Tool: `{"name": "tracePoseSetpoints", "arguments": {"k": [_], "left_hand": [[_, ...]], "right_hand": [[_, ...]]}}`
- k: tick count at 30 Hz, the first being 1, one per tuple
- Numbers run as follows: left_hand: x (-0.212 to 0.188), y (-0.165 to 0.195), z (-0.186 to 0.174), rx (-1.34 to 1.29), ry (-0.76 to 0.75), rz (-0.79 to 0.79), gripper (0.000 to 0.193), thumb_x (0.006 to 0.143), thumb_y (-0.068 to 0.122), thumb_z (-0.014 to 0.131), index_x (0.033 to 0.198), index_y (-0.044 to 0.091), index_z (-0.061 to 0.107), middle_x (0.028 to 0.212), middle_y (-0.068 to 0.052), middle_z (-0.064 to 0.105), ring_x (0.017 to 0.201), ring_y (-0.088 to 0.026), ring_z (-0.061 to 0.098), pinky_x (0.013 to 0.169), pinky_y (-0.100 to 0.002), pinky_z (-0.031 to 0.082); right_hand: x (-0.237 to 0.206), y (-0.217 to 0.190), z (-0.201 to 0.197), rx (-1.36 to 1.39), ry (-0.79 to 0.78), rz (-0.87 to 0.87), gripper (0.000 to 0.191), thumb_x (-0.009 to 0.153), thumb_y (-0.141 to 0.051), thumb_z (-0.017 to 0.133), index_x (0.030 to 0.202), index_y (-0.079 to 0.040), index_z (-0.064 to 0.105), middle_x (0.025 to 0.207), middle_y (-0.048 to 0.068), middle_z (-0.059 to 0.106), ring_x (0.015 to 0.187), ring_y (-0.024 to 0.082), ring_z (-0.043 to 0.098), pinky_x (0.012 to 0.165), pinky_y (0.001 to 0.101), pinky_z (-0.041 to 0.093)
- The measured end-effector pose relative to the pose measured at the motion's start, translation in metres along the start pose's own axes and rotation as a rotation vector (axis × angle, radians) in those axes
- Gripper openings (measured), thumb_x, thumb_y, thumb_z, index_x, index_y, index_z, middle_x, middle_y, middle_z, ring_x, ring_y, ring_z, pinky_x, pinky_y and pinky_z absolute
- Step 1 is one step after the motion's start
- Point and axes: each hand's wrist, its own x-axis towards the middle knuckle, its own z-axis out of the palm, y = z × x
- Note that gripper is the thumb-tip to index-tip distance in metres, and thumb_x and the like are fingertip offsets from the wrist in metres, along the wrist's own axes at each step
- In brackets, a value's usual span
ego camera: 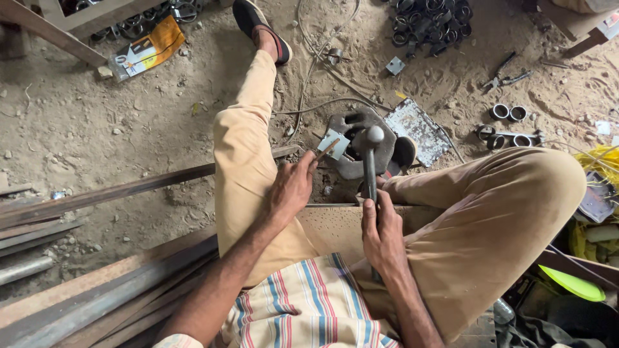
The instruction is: The person sits on the ground in a workshop and uses a hammer to shape a metal ring on an anvil. They repeatedly strike the ring to flatten and adjust its form, occasionally repositioning the metal piece with their hands.
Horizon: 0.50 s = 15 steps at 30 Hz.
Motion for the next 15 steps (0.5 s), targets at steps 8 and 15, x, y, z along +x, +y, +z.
{"name": "tracePoseSetpoints", "arguments": {"k": [8,15], "left_hand": [[-0.002,-0.010,0.008,-0.231,-0.232,-0.161,0.027,0.113,0.029,0.041,0.119,0.010,0.059,0.057,-0.006,0.061,0.039,-0.014,0.055,0.031,-0.034,0.043],[-0.004,0.005,-0.003,-0.120,-0.249,-0.256,0.036,0.106,0.032,0.046,0.135,0.012,0.056,0.064,-0.010,0.064,0.042,-0.018,0.062,0.028,-0.036,0.048]], "right_hand": [[0.006,-0.016,-0.005,-0.052,0.011,-0.012,0.032,0.107,-0.032,0.044,0.118,-0.004,0.055,0.055,0.009,0.054,0.046,0.020,0.055,0.047,0.0393,0.041],[0.018,-0.005,0.006,-0.094,-0.024,-0.037,0.031,0.107,-0.030,0.047,0.120,-0.003,0.055,0.063,0.015,0.057,0.051,0.027,0.055,0.050,0.0442,0.040]]}}
